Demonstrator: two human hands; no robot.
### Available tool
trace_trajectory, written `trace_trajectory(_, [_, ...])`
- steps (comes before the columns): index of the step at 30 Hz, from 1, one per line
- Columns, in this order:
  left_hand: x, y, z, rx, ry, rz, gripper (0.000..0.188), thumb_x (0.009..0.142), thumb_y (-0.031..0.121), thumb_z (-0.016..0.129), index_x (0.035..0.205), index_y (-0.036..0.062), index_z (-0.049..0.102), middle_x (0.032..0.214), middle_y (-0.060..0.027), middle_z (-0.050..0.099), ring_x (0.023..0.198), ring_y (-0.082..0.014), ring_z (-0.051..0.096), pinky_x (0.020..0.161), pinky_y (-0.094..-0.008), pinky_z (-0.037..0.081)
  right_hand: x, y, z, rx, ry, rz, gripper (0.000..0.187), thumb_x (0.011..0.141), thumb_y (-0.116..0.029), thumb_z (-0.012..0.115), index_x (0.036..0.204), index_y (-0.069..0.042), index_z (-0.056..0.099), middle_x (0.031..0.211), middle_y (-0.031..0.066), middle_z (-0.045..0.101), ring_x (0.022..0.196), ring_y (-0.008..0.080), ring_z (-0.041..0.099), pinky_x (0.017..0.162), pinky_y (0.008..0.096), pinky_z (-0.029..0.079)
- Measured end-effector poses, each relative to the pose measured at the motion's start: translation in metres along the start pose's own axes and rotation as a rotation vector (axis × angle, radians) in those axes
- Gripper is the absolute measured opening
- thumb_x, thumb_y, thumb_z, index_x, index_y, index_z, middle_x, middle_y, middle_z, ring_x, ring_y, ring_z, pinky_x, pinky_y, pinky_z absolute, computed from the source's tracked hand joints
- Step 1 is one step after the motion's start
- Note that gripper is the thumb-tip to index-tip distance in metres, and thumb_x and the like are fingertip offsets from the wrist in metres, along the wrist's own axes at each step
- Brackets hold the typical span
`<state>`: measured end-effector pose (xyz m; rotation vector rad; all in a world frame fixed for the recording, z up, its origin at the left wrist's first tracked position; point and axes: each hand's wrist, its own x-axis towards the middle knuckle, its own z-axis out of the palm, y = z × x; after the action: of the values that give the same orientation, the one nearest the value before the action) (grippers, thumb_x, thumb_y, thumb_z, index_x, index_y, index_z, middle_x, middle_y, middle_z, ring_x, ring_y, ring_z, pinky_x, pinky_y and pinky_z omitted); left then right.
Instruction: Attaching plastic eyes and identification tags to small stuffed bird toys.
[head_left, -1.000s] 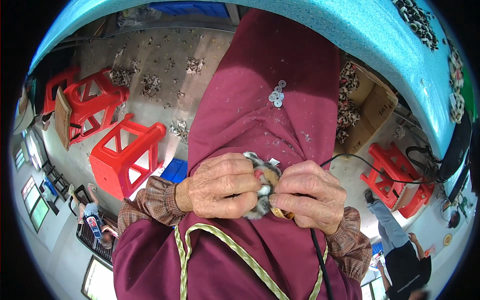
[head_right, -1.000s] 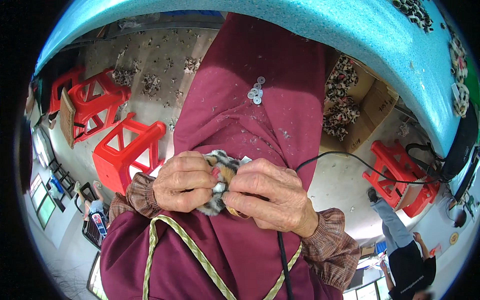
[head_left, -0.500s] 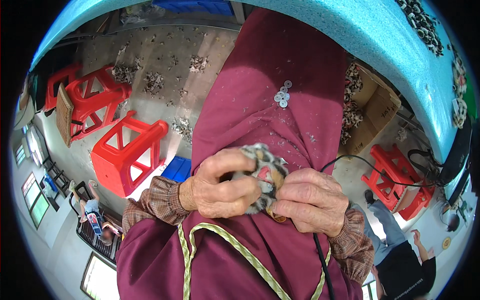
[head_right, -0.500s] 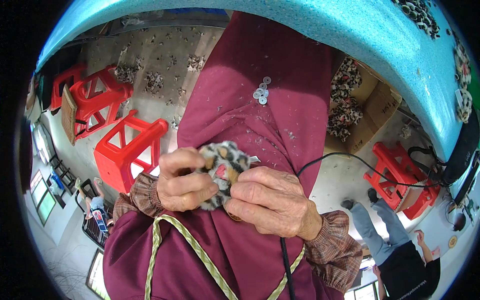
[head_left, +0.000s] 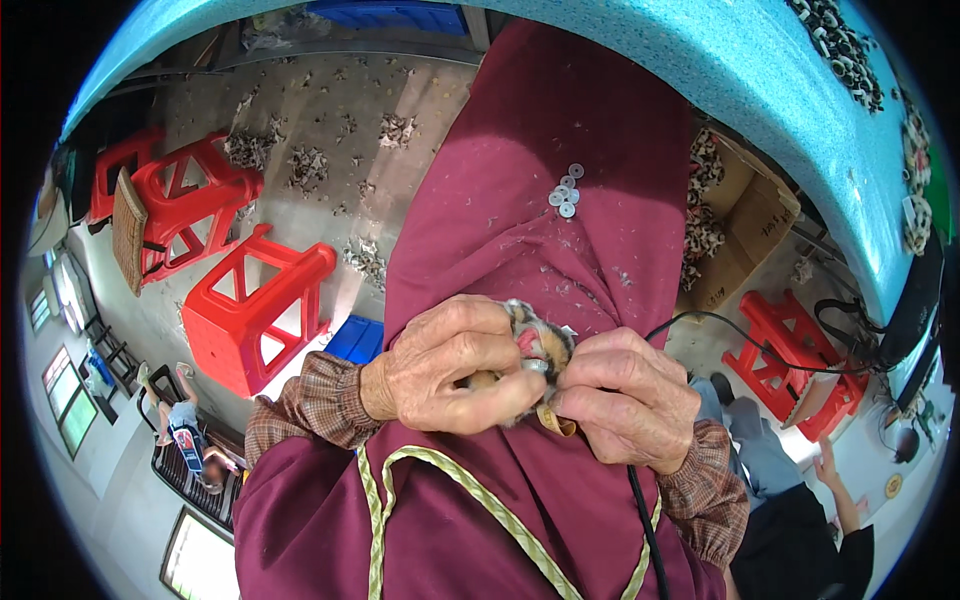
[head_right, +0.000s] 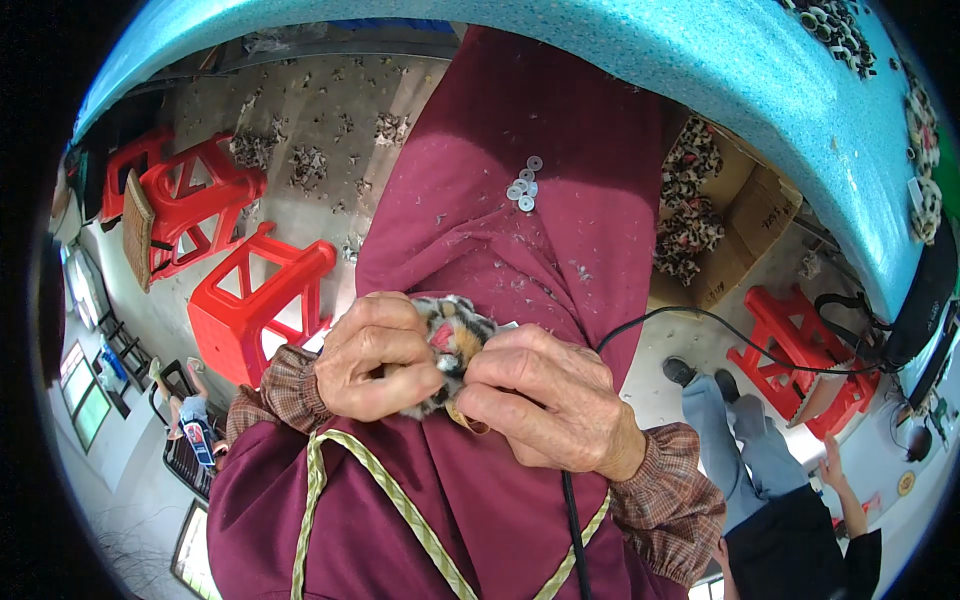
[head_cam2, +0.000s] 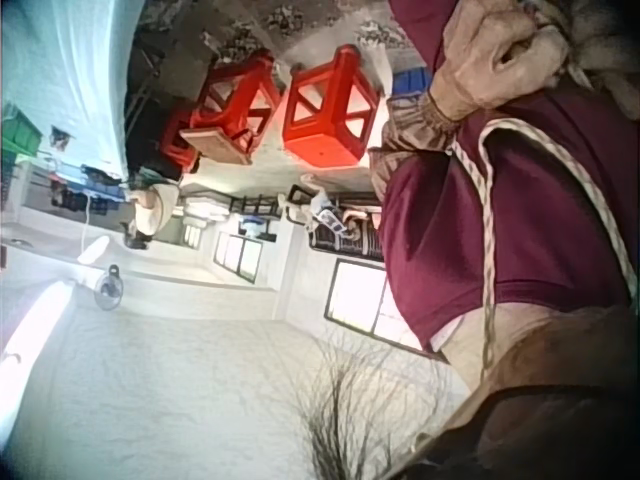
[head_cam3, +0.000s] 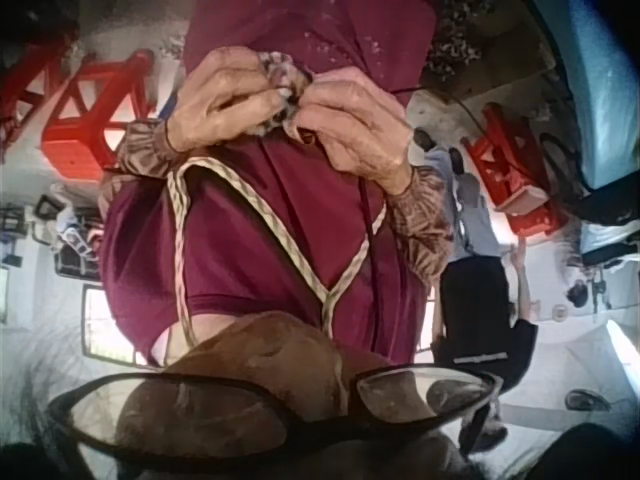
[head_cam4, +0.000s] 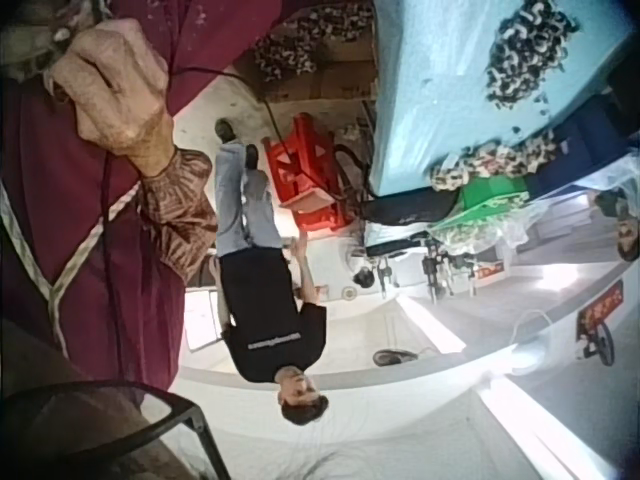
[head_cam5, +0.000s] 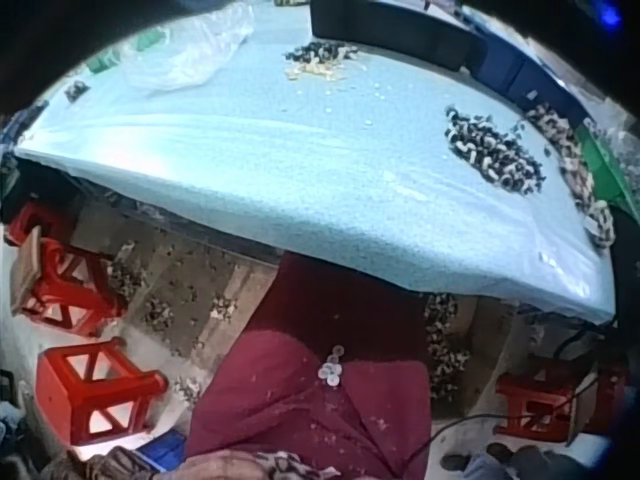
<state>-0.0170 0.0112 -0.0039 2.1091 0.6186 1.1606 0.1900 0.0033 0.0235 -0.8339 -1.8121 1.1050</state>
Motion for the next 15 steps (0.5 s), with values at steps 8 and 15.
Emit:
trace_trajectory(8, [-0.01, 0.0, -0.005, 0.076, -0.075, -0.029, 0.031, 0.062, 0.008, 0.068, 0.092, 0.0029, 0.064, 0.092, -0.0079, 0.056, 0.089, -0.0287, 0.054, 0.07, -0.042, 0.051, -0.002, 0.002, 0.004, 0.038, 0.021, -0.019, 0.032, 0.055, 0.012, 0.066, 0.085, 0.002, 0.061, 0.079, 0.0106, 0.059, 0.067, 0.025, 0.061, 0.052, 0.0315, 0.052])
trace_trajectory(15, [-0.004, -0.003, 0.002, 0.062, -0.046, -0.005, 0.03, 0.053, 0.01, 0.065, 0.079, 0.0039, 0.05, 0.097, -0.012, 0.058, 0.093, -0.0304, 0.056, 0.072, -0.0428, 0.054, -0.002, -0.003, 0.0, 0.034, 0.013, 0.044, 0.028, 0.06, 0.013, 0.071, 0.081, -0.003, 0.061, 0.079, 0.0104, 0.063, 0.066, 0.0246, 0.063, 0.057, 0.032, 0.054])
